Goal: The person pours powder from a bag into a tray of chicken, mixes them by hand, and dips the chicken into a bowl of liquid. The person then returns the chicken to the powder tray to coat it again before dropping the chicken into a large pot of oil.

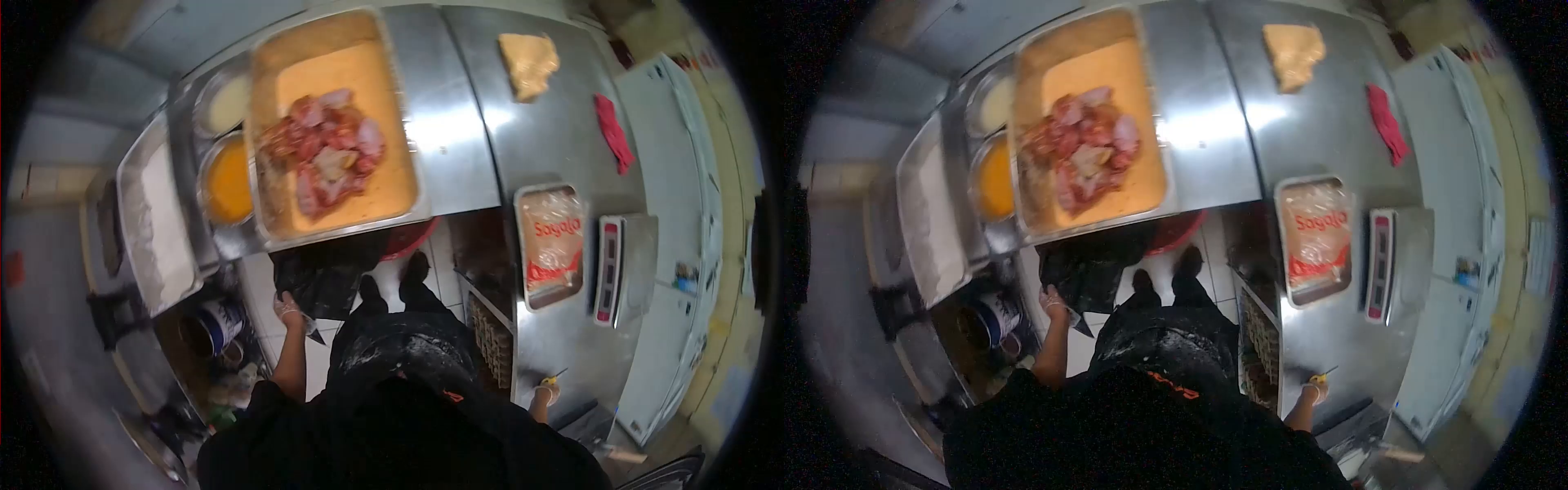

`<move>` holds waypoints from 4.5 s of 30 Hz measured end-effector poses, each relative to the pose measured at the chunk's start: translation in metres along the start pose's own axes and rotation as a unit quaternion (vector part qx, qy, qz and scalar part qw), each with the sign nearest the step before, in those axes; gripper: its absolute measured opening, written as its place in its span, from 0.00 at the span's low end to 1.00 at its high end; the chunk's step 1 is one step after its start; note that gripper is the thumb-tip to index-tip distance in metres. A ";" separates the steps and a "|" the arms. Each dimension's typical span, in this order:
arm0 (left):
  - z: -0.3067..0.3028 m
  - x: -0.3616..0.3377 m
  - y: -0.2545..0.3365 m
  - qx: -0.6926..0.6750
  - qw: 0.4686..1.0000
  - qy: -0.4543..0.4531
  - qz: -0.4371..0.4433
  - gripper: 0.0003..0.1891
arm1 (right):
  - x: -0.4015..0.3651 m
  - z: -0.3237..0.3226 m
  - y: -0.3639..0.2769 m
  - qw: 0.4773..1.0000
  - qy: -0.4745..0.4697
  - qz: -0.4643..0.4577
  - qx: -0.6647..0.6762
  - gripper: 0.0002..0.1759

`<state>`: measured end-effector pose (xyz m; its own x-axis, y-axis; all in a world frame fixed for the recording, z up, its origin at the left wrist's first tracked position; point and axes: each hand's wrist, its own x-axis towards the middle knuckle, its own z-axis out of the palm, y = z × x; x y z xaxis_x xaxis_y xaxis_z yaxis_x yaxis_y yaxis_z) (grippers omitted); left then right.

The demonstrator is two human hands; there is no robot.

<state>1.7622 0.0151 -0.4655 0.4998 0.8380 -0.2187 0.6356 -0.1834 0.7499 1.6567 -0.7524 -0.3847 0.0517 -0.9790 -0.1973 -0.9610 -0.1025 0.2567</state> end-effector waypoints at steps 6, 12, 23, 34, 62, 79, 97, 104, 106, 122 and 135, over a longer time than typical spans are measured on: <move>-0.097 0.040 -0.085 -0.364 0.887 0.217 -0.185 0.23 | 0.011 0.002 -0.028 0.991 0.004 -0.052 -0.120 0.16; -0.029 0.170 -0.091 -0.712 0.601 0.183 -0.314 0.23 | -0.020 -0.050 -0.051 0.982 -0.078 -0.140 0.100 0.10; 0.085 0.253 -0.125 0.269 0.945 -0.105 0.152 0.24 | -0.165 -0.163 -0.106 0.851 -0.054 -0.398 0.338 0.15; -0.082 0.031 0.132 -0.051 0.775 -0.627 0.062 0.18 | -0.236 -0.141 -0.243 0.683 -0.182 -0.539 0.459 0.14; 0.550 -0.067 0.593 0.123 0.834 -0.253 0.475 0.43 | -0.152 -0.209 -0.778 0.670 -0.334 -0.519 0.412 0.31; 0.409 -0.018 0.534 0.010 0.863 -0.487 0.136 0.32 | -0.201 -0.205 -0.643 0.499 -0.567 -0.541 0.370 0.39; 0.065 -0.025 0.602 0.012 0.810 -0.160 0.564 0.23 | -0.455 -0.320 -0.519 0.317 -0.364 -0.725 0.492 0.26; 0.011 0.008 0.577 0.003 0.829 -0.124 0.545 0.17 | -0.484 -0.336 -0.527 0.258 -0.199 -0.904 0.278 0.52; -0.012 0.019 0.574 0.004 0.841 -0.125 0.526 0.17 | -0.486 -0.385 -0.522 0.326 -0.059 -0.938 0.102 0.55; -0.030 0.081 0.535 0.056 0.842 -0.087 0.530 0.17 | -0.614 -0.452 -0.501 0.282 0.190 -0.893 -0.295 0.34; -0.030 0.100 0.565 0.127 0.819 -0.108 0.549 0.17 | -0.630 -0.462 -0.497 0.252 0.204 -0.901 -0.287 0.35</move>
<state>2.1534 0.0103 -0.0447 0.9270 -0.0088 0.3750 -0.1785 -0.8897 0.4202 2.2274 -0.1667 0.0493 0.3998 0.8248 -0.3999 0.9156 -0.3389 0.2163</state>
